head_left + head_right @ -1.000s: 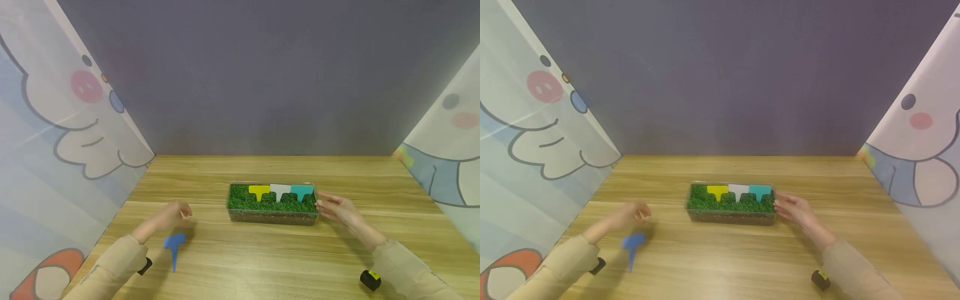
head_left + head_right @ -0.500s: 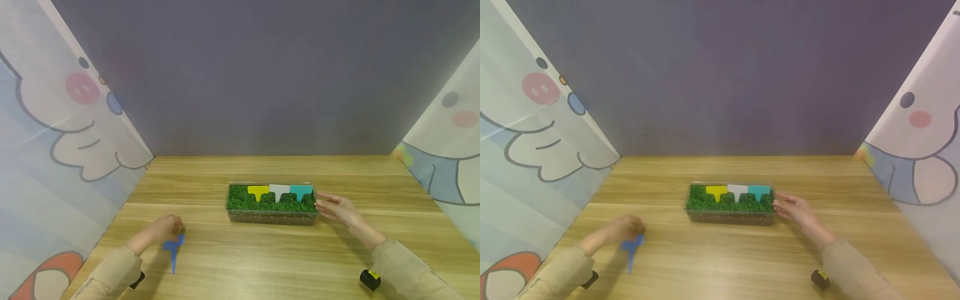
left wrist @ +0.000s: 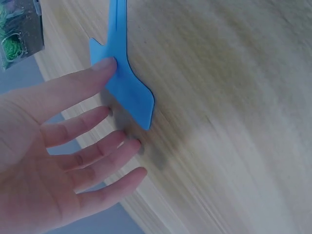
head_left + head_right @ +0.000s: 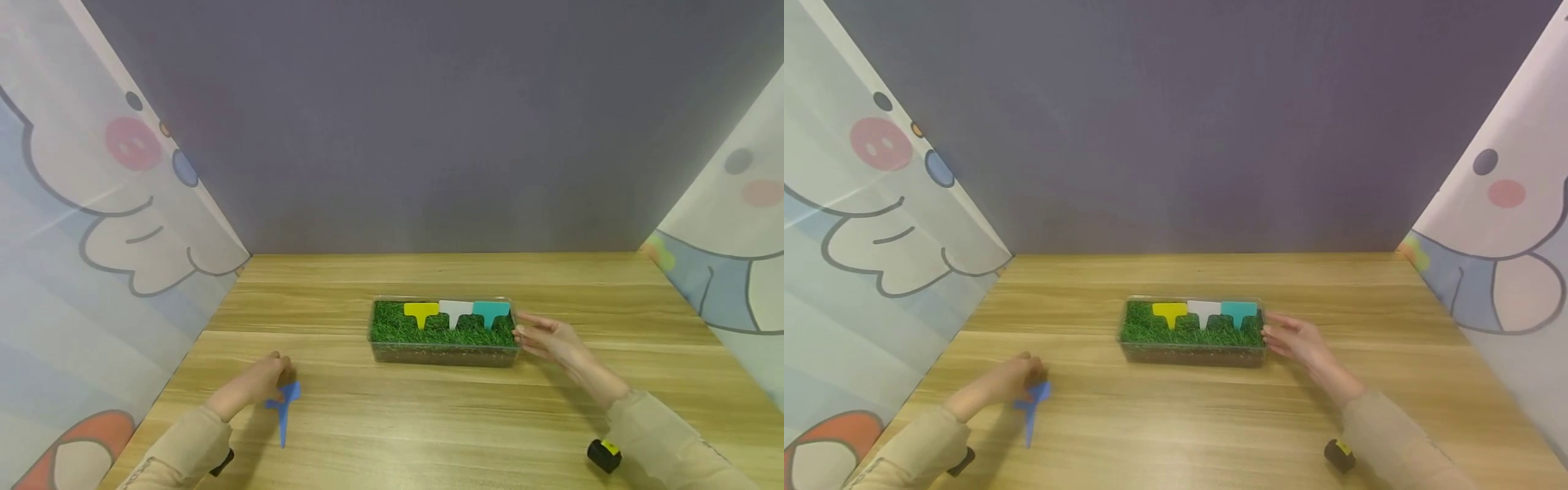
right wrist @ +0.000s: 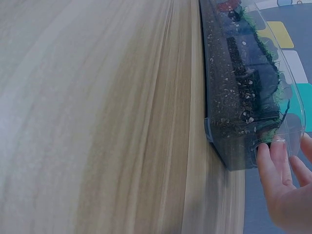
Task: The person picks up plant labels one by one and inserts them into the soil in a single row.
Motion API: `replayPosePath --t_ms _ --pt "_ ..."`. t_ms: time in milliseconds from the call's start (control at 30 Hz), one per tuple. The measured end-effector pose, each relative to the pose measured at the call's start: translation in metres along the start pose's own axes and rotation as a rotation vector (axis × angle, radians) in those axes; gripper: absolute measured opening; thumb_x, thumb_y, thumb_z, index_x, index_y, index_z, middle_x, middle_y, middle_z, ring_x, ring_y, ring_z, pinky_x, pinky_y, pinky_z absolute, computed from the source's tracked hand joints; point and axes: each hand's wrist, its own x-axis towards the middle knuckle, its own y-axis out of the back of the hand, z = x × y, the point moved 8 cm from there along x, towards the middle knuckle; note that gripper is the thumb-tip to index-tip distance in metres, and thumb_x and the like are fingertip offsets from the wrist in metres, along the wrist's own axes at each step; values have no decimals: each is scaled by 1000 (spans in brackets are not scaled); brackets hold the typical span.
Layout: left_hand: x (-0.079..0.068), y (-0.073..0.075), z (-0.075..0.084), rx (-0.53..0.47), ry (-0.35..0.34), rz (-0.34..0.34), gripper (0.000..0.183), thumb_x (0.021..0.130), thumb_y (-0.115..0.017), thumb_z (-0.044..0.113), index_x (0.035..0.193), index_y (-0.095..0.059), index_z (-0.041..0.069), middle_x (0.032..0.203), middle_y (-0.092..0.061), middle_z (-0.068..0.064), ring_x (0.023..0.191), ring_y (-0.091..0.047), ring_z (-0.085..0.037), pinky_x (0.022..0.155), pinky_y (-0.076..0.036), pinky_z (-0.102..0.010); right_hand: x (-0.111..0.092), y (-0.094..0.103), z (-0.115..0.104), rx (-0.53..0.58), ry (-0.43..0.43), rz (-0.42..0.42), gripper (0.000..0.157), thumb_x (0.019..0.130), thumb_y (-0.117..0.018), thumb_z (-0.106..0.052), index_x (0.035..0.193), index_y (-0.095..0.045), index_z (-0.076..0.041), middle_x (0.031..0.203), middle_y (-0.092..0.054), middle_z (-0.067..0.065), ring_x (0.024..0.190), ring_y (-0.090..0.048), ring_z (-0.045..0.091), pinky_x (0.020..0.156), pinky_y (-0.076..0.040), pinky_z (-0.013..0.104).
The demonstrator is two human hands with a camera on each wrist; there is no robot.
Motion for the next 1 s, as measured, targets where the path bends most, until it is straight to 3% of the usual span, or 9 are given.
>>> replayPosePath --t_ms 433,567,767,1000 --pt "3 -5 0 -94 -63 -60 30 57 -75 -5 79 -54 1 72 -52 -2 67 -50 -16 61 -47 -32 -1 0 -1 8 -8 8 64 86 -58 -17 135 -23 5 107 -61 7 90 -60 7 83 -46 26" --pt "3 -6 -3 -108 -37 -77 29 59 -74 -4 79 -55 0 73 -52 -3 68 -50 -16 61 -47 -31 -1 -1 -1 10 -2 1 64 86 -58 -17 135 -23 5 111 -58 13 91 -60 8 83 -46 26" --pt "1 -5 1 -126 -48 -106 34 59 -78 5 81 -54 1 76 -48 -4 68 -46 -16 59 -43 -28 -1 -2 -2 7 -5 0 65 86 -58 -18 135 -23 6 110 -59 11 91 -60 8 83 -46 26" --pt "-2 -6 9 -104 -52 -91 42 55 -80 3 85 -50 -1 80 -44 -7 70 -46 -18 61 -46 -31 -2 -1 -1 25 -17 6 65 86 -58 -17 135 -23 6 107 -60 8 90 -60 8 83 -46 26"
